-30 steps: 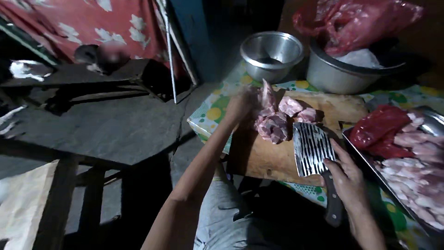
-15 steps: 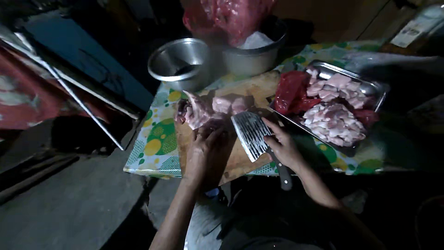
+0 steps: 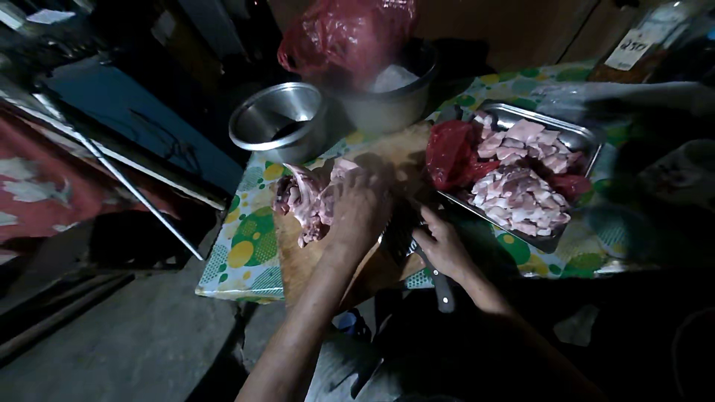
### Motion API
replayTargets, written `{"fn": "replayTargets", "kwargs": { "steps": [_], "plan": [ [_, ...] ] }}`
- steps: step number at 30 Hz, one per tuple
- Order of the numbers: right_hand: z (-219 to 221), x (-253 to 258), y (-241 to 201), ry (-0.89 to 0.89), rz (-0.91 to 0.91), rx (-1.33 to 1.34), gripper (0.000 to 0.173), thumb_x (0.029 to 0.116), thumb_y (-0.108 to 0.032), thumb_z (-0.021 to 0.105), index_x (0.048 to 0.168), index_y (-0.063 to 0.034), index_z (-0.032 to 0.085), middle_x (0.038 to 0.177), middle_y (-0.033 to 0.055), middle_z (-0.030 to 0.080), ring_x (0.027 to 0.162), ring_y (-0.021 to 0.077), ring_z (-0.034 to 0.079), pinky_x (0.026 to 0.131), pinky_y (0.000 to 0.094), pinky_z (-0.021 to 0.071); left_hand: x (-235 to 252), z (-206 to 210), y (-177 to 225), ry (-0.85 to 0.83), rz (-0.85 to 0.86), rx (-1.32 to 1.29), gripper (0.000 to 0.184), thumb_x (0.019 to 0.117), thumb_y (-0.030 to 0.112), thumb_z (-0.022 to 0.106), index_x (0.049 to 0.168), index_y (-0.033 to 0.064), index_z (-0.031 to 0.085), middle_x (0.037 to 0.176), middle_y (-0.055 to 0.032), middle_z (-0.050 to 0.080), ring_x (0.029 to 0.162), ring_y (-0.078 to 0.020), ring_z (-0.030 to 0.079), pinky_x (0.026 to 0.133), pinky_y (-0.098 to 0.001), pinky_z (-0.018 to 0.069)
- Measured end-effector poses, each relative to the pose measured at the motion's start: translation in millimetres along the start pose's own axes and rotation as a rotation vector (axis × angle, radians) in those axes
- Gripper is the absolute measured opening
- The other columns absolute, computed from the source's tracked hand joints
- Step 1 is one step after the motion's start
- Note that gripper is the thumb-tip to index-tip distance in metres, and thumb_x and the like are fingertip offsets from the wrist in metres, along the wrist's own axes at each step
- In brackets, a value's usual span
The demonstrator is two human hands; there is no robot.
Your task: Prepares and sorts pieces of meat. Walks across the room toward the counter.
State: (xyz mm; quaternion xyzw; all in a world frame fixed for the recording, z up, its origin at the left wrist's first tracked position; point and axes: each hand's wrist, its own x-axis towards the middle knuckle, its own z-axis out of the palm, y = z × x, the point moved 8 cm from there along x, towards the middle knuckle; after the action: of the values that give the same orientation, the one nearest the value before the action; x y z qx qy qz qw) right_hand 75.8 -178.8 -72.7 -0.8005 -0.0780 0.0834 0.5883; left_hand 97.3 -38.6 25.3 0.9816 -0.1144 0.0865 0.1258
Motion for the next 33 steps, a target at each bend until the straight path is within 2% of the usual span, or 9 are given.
{"fn": "replayTargets", "kwargs": {
  "steps": [2,5,9,11,13,15,22,28,33],
  "plan": [
    [0.2,-0.7,0.5,0.006,0.009,0.013,0.052,0.1005,-0.012,0.05,0.152,-0.0092,0.046,0.132,0.0123,0.065,0.103,0.0154,0.069,0.088,0.0352,0.0569,18.0,4.4,24.5,0.011,0.09,0.0,0.036,0.0967,0.026,0.07,0.132,0.016,0.069,0.136,-0.0176,0.062,0.133,-0.0413,0.051,0.103,-0.0619,0.0437],
    [-0.9,-2.3,1.1,0.016,0.037,-0.002,0.049,0.1006,-0.013,0.051,0.149,-0.0055,0.048,0.112,0.0132,0.069,0.078,0.015,0.069,0.068,0.0344,0.0597,50.7,21.7,50.1,-0.015,0.154,0.027,0.056,0.0924,0.019,0.075,0.146,0.0172,0.058,0.141,-0.0198,0.059,0.135,-0.0435,0.049,0.104,-0.0625,0.0442],
    [-3.1,-1.7,1.2,0.062,-0.052,-0.061,0.044,0.0956,-0.009,0.056,0.137,0.0066,0.056,0.118,0.0214,0.07,0.111,0.0252,0.068,0.098,0.0437,0.0533,92.0,59.8,77.1,-0.225,0.219,0.114,0.089,0.0866,-0.003,0.072,0.161,0.0298,0.035,0.155,-0.0177,0.047,0.142,-0.0463,0.041,0.101,-0.0627,0.0452],
    [-4.2,-1.7,1.7,0.083,-0.125,-0.066,0.043,0.0955,-0.01,0.059,0.134,0.0094,0.057,0.116,0.0233,0.07,0.109,0.0276,0.069,0.096,0.0448,0.054,107.6,78.0,84.7,-0.228,0.316,0.205,0.07,0.0911,-0.004,0.066,0.154,0.0231,0.048,0.147,-0.0169,0.054,0.137,-0.0426,0.047,0.099,-0.0583,0.0472],
    [-3.4,-1.7,3.1,0.054,-0.156,-0.006,0.048,0.0997,-0.016,0.057,0.143,0.0056,0.052,0.128,0.0182,0.067,0.119,0.0187,0.065,0.103,0.0371,0.0521,119.7,88.4,87.6,-0.169,0.396,0.286,0.032,0.0947,-0.001,0.062,0.124,0.0107,0.069,0.128,-0.0137,0.066,0.127,-0.0367,0.056,0.097,-0.0532,0.0498],
    [-4.0,-1.6,1.0,0.042,-0.163,0.053,0.051,0.1004,-0.017,0.055,0.147,0.0033,0.049,0.133,0.0159,0.065,0.121,0.0141,0.063,0.105,0.0336,0.0509,131.2,81.3,85.8,-0.117,0.37,0.301,0.021,0.0973,0.002,0.059,0.113,0.0047,0.072,0.121,-0.0146,0.069,0.123,-0.0353,0.06,0.098,-0.0512,0.0502],
    [-4.6,-6.0,-4.5,0.045,-0.08,-0.029,0.048,0.0988,-0.017,0.057,0.143,0.0011,0.055,0.113,0.0165,0.072,0.098,0.0198,0.071,0.088,0.0399,0.0569,165.1,5.4,73.6,-0.036,0.101,0.005,0.028,0.0992,0.01,0.061,0.126,0.0041,0.067,0.129,-0.0214,0.064,0.131,-0.0408,0.054,0.104,-0.0543,0.0488],
    [-5.0,-6.7,-5.8,0.018,-0.099,-0.06,0.05,0.0993,-0.016,0.059,0.146,0.0016,0.052,0.115,0.0186,0.071,0.101,0.0223,0.07,0.09,0.0397,0.0564,166.9,18.1,89.9,0.008,-0.051,-0.288,0.051,0.0938,0.017,0.071,0.142,0.0114,0.054,0.147,-0.0197,0.052,0.116,-0.0366,0.066,0.091,-0.0535,0.0578],
    [-1.9,-5.5,-4.4,0.0,-0.09,-0.062,0.047,0.1019,-0.019,0.056,0.144,0.002,0.054,0.12,0.0174,0.07,0.099,0.0197,0.07,0.087,0.0378,0.0576,166.4,70.5,120.3,-0.106,0.222,-0.239,0.043,0.0956,0.015,0.068,0.137,0.0058,0.061,0.136,-0.0215,0.061,0.128,-0.0381,0.058,0.107,-0.0543,0.0481]
  ]
}}
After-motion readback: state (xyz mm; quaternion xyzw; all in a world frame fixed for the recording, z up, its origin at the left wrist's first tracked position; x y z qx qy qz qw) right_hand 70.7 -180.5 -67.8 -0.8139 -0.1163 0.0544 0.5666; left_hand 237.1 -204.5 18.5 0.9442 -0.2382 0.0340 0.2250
